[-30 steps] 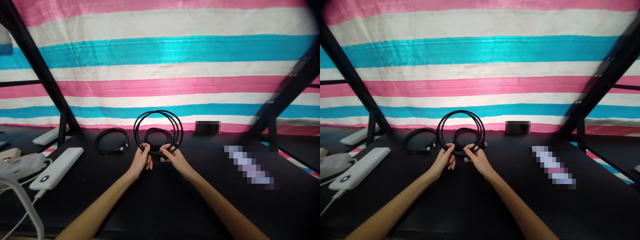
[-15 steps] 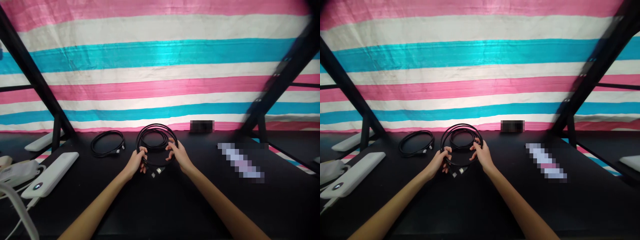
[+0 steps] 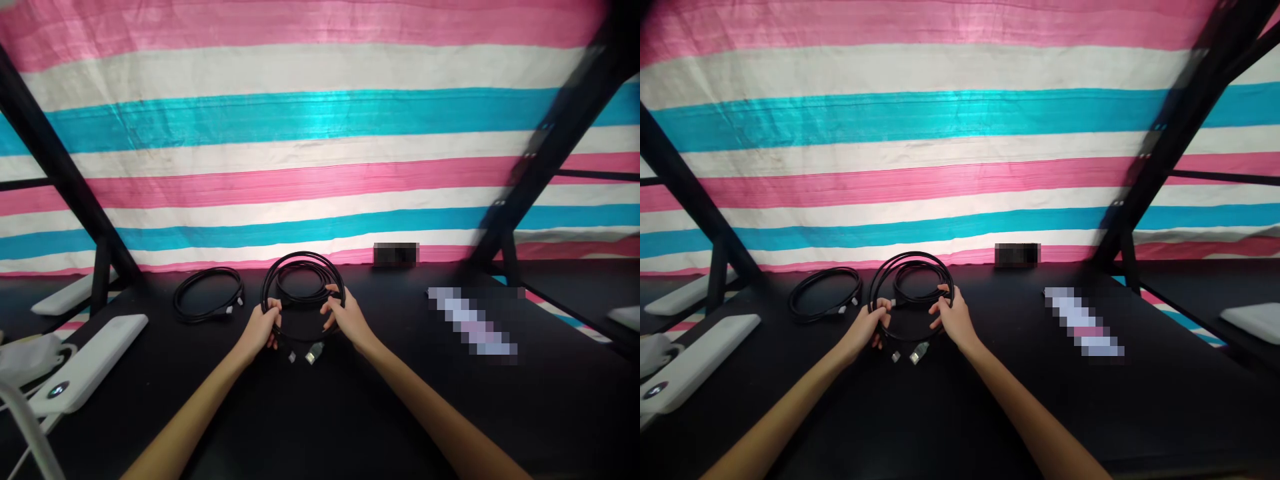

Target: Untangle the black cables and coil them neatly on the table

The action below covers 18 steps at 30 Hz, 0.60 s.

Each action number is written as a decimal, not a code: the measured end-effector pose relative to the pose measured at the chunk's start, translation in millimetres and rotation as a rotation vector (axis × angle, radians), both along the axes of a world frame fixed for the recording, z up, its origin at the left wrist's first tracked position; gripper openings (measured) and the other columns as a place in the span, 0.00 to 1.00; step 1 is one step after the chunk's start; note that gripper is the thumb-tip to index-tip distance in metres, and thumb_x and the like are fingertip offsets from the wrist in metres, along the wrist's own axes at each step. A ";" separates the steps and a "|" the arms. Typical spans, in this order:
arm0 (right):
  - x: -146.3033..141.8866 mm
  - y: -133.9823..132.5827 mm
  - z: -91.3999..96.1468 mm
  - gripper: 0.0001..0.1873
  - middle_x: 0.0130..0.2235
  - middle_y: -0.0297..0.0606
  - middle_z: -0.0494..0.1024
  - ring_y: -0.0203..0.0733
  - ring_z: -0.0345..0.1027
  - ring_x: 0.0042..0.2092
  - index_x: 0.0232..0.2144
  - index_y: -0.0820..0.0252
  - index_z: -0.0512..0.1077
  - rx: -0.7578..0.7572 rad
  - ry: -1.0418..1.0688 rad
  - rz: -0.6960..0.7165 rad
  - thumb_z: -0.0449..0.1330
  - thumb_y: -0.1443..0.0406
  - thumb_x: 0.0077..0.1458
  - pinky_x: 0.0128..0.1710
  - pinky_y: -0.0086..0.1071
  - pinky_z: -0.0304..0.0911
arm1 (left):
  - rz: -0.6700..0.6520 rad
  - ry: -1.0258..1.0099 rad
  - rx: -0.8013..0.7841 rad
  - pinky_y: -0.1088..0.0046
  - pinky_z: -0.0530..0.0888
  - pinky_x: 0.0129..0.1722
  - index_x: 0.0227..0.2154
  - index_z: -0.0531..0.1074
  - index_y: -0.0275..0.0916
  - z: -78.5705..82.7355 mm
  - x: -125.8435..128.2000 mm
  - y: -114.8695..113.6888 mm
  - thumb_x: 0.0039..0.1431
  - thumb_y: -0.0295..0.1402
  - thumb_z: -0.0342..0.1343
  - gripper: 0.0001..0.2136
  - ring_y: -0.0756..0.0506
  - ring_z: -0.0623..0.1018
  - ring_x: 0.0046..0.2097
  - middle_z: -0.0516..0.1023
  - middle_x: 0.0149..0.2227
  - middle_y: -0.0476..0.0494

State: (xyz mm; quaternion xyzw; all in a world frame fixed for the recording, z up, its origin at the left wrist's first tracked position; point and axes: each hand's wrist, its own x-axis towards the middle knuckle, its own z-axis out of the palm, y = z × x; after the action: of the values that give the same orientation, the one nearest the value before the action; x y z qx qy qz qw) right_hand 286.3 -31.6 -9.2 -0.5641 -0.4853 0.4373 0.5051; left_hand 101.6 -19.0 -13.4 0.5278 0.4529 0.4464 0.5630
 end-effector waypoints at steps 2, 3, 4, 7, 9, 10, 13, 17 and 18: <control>-0.4 -0.2 0.6 0.15 0.22 0.25 0.70 0.31 0.65 0.15 0.44 0.59 0.58 0.005 0.001 -0.005 0.49 0.65 0.52 0.11 0.21 0.55 | 0.009 0.003 0.002 0.82 0.54 0.05 0.24 0.60 0.40 0.9 0.6 -0.2 0.43 0.32 0.49 0.04 0.54 0.59 0.07 0.61 0.09 0.60; -0.4 -0.1 0.5 0.15 0.22 0.25 0.70 0.31 0.65 0.15 0.44 0.58 0.58 0.011 0.001 -0.006 0.50 0.65 0.52 0.11 0.21 0.54 | 0.014 0.005 0.004 0.82 0.54 0.05 0.24 0.60 0.40 1.3 0.7 -0.3 0.43 0.32 0.49 0.04 0.54 0.59 0.07 0.61 0.09 0.60; -0.2 0.1 0.1 0.14 0.21 0.24 0.70 0.31 0.65 0.14 0.43 0.58 0.58 0.023 0.002 -0.005 0.50 0.64 0.51 0.11 0.22 0.54 | 0.018 0.008 0.006 0.82 0.54 0.05 0.23 0.60 0.40 1.6 0.8 -0.3 0.43 0.32 0.49 0.03 0.54 0.59 0.07 0.61 0.09 0.60; 1.0 1.3 -3.2 0.14 0.20 0.23 0.69 0.33 0.65 0.14 0.41 0.58 0.58 0.078 0.016 0.010 0.52 0.63 0.50 0.14 0.24 0.57 | 0.029 0.022 0.013 0.82 0.54 0.05 0.23 0.61 0.40 1.7 0.8 0.0 0.43 0.31 0.49 0.03 0.54 0.58 0.07 0.60 0.08 0.59; 1.8 1.9 -5.6 0.14 0.19 0.23 0.69 0.33 0.66 0.14 0.40 0.58 0.58 0.108 0.022 0.020 0.52 0.63 0.49 0.15 0.25 0.59 | 0.032 0.030 0.017 0.82 0.55 0.05 0.23 0.61 0.40 1.3 0.7 0.3 0.42 0.31 0.48 0.02 0.54 0.58 0.07 0.60 0.08 0.59; 2.0 2.0 -6.5 0.14 0.19 0.23 0.69 0.34 0.66 0.15 0.39 0.58 0.58 0.117 0.021 0.021 0.53 0.62 0.49 0.16 0.26 0.59 | 0.033 0.035 0.019 0.82 0.55 0.05 0.23 0.61 0.40 1.1 0.7 0.5 0.42 0.31 0.48 0.02 0.53 0.58 0.07 0.60 0.08 0.59; 1.7 1.5 -7.0 0.13 0.19 0.23 0.69 0.34 0.66 0.15 0.39 0.59 0.59 0.125 -0.001 0.012 0.53 0.63 0.48 0.16 0.25 0.58 | 0.039 0.050 0.023 0.82 0.55 0.05 0.22 0.60 0.40 1.0 0.8 0.5 0.42 0.30 0.48 0.02 0.54 0.58 0.07 0.60 0.09 0.59; 0.7 0.3 -4.7 0.13 0.19 0.24 0.69 0.34 0.67 0.15 0.38 0.60 0.59 0.126 -0.036 -0.005 0.53 0.63 0.48 0.17 0.25 0.57 | 0.042 0.067 0.023 0.81 0.56 0.05 0.22 0.60 0.40 2.6 0.8 -1.2 0.41 0.30 0.47 0.02 0.54 0.58 0.07 0.60 0.09 0.59; 0.5 0.1 -4.2 0.12 0.19 0.23 0.69 0.34 0.67 0.15 0.38 0.60 0.59 0.128 -0.039 -0.010 0.53 0.64 0.48 0.17 0.25 0.58 | 0.041 0.072 0.023 0.81 0.56 0.06 0.22 0.61 0.40 3.1 0.9 -1.8 0.42 0.30 0.47 0.02 0.54 0.58 0.07 0.60 0.09 0.59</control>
State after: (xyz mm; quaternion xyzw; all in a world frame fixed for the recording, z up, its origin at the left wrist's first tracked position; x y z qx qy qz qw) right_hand 286.9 -31.5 -13.3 -0.5415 -0.5194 0.3917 0.5326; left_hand 102.5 -20.8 -10.4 0.5405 0.4786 0.4438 0.5309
